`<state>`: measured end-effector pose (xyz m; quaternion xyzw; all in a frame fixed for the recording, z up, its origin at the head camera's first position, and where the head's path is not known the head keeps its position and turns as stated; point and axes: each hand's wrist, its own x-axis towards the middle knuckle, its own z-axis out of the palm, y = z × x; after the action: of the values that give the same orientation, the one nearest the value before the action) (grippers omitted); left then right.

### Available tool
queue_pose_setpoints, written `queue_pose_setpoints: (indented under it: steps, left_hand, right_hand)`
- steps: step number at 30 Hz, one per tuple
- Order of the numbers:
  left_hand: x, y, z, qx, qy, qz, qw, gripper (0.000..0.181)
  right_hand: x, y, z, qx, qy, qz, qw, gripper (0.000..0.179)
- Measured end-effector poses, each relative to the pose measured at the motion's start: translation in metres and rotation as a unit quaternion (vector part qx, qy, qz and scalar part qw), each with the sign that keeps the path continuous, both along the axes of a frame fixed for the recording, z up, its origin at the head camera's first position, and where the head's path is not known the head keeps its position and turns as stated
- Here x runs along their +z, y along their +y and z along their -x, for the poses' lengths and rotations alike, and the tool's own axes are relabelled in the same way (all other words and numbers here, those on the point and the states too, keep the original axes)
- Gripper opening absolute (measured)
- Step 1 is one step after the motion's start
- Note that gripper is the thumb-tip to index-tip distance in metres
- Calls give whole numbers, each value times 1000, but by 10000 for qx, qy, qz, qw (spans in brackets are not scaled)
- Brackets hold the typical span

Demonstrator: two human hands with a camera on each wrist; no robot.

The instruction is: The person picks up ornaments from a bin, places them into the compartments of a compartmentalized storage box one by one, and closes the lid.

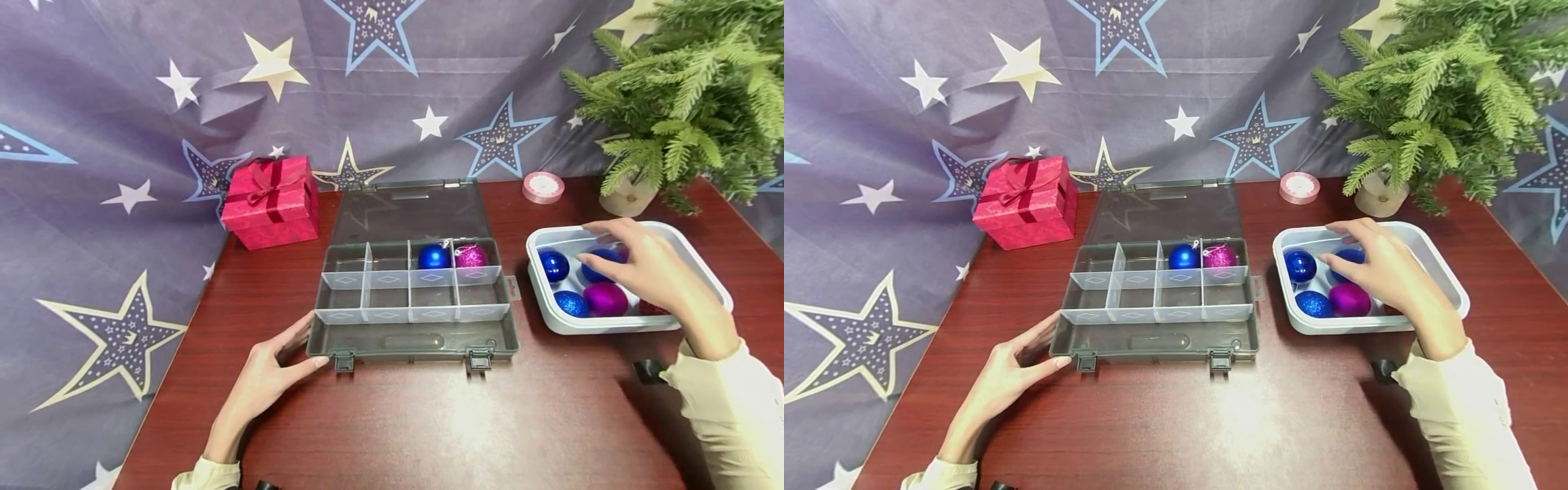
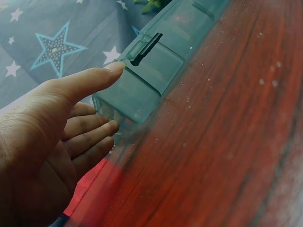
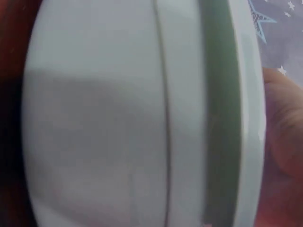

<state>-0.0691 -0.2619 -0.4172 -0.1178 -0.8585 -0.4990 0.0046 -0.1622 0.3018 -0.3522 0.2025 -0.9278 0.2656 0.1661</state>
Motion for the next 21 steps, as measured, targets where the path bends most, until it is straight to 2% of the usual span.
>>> queue_pose_setpoints:
  steps: [13, 21]
  left_hand:
    - [-1, 0, 1, -35, 45, 11, 10000, 73]
    - [-1, -1, 0, -32, 46, 36, 10000, 73]
  right_hand:
    - [-12, 25, -7, -243, -296, -135, 9992, 44]
    - [-18, 31, -10, -344, -388, -424, 9978, 41]
